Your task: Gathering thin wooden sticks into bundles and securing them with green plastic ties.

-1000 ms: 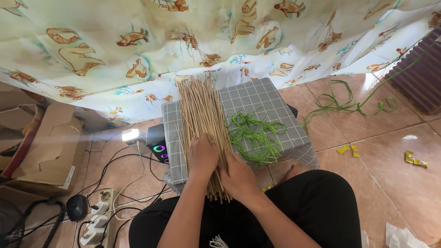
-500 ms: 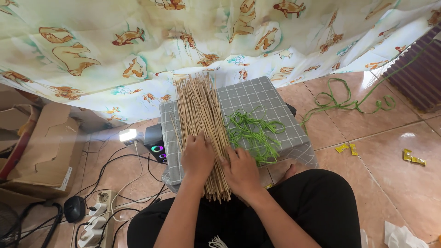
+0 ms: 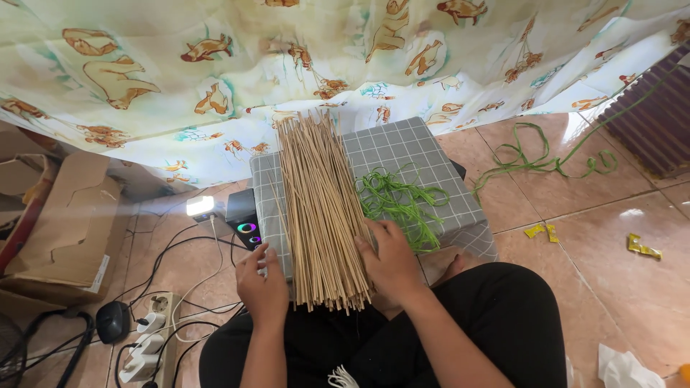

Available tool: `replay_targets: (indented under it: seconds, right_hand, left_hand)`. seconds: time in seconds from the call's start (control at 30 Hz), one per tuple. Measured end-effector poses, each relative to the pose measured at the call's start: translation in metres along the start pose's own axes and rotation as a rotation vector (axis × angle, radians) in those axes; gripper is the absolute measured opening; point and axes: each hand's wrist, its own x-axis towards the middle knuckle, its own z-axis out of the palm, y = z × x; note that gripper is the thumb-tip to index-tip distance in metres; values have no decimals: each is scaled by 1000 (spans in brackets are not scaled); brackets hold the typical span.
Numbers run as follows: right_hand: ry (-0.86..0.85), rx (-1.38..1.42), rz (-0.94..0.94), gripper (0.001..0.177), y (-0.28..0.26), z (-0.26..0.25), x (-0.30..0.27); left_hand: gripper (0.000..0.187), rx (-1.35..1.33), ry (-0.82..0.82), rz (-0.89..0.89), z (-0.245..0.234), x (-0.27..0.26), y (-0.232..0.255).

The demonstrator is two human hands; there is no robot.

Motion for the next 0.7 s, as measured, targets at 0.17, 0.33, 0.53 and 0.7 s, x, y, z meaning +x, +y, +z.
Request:
replay_targets:
  seconds: [0.17, 0.33, 0.53, 0.7]
  right_hand:
    - [-203, -138, 3, 57, -5, -4, -6]
    - [-191, -77, 10, 47, -10, -2, -6]
    - [-236, -43, 99, 52, -25, -18, -5]
    - [-132, -37, 19, 54, -25, -53, -13]
  left_hand:
    - [33, 184, -116, 53, 11, 3, -5]
    - [25, 319, -16, 217, 32, 1, -26]
    - [20, 258, 18, 188, 26, -2, -18]
    - [23, -15, 42, 33, 4, 19, -15]
